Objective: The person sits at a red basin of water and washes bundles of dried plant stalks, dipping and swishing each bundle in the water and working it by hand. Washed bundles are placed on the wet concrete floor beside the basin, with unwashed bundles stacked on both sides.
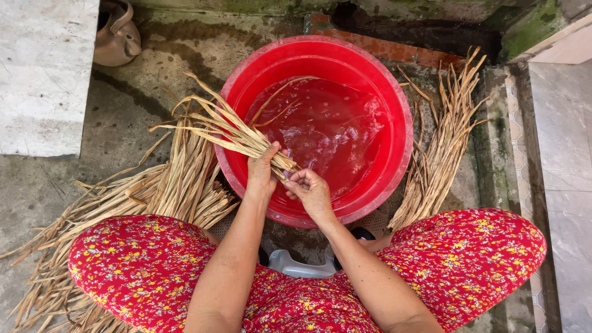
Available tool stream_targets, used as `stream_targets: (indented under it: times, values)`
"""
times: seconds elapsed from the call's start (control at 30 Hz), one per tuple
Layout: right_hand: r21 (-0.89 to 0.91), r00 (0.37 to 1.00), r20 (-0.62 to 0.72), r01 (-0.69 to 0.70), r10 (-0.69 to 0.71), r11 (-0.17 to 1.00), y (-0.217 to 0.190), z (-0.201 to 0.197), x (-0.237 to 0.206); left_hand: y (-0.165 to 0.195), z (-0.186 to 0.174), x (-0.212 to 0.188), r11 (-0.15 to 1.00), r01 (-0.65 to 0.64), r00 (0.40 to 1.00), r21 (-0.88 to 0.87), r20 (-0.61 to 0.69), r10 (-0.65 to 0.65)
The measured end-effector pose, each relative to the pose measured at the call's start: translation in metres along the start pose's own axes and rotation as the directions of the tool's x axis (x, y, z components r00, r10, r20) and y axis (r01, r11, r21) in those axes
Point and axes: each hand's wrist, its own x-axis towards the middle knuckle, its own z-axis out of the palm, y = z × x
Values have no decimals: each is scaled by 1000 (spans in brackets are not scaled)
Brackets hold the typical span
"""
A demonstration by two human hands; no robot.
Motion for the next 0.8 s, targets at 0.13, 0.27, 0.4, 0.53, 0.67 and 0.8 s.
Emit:
stream_targets:
  times: [0.13,0.27,0.4,0.53,0.67,0.8]
  values:
    - [12,999,30,-43,42,999,-2,-7,5,-2,-1,-1,1000,24,1000,-17,17,-23]
    - [82,1000,19,17,-18,997,-8,-9,5,5,2,-1,995,40,999,-89,35,-37]
    - [89,999,-45,20,-16,996,-10,-1,2,1,9,-10,992,100,994,-79,43,-97]
    - [-142,983,5,-180,182,973,-15,-23,13,5,9,-12,987,147,989,-68,25,-145]
    - [246,959,-279,29,42,969,-13,-46,29,5,4,-6,992,111,992,-55,59,-108]
    - [480,952,-155,-162,265,862,15,-17,27,-37,-2,-13,994,105,990,-43,94,-101]
